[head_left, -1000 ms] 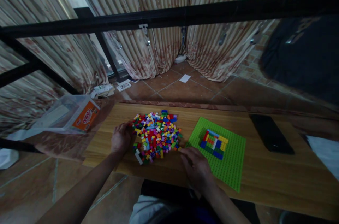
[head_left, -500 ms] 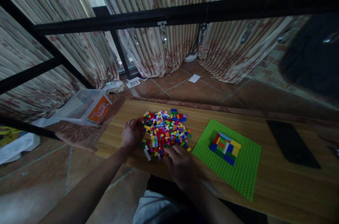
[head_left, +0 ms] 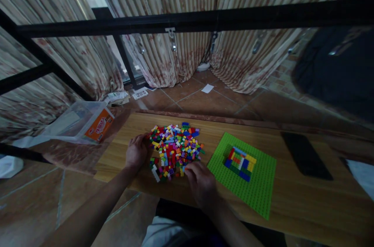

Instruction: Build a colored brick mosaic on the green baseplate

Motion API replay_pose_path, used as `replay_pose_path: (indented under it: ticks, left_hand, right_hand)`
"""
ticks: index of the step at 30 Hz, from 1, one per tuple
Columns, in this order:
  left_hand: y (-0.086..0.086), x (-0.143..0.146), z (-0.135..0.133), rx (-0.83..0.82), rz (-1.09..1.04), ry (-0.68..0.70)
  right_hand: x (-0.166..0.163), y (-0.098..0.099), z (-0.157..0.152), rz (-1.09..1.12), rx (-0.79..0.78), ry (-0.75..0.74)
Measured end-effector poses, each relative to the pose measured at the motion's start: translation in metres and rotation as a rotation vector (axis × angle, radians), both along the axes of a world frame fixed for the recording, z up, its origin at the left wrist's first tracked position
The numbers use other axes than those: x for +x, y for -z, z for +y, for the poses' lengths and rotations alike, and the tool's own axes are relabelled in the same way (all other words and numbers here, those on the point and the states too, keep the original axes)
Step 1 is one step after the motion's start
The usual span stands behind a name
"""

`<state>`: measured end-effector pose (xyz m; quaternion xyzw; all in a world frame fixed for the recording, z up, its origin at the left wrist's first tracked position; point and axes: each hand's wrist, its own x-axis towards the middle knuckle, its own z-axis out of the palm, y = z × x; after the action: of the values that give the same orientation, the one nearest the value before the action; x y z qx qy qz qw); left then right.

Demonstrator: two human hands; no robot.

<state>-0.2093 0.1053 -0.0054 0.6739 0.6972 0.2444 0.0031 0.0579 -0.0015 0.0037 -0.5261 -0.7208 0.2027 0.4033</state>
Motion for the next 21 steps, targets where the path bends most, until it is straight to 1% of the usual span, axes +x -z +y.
replay_pose_path:
  ticks: [4,9,13,17,21]
  left_hand:
    - [0.000,0.000,0.000,0.007,0.001,0.010]
    - [0.002,-0.001,0.000,0.016,-0.005,0.007]
    - [0.002,-0.001,0.000,0.012,-0.003,-0.002]
    - [0.000,0.000,0.000,0.011,-0.011,0.004]
    - [0.000,0.001,0.000,0.006,-0.014,0.005]
  right_hand:
    - [0.012,0.002,-0.001,-0.058,-0.005,0.046]
    - [0.012,0.007,-0.007,-0.185,0.092,0.005]
    - [0.009,0.013,-0.014,-0.257,0.176,0.043]
    - [0.008,0.017,-0.018,-0.305,0.171,0.045]
    - [0.009,0.017,-0.016,-0.292,0.182,0.033]
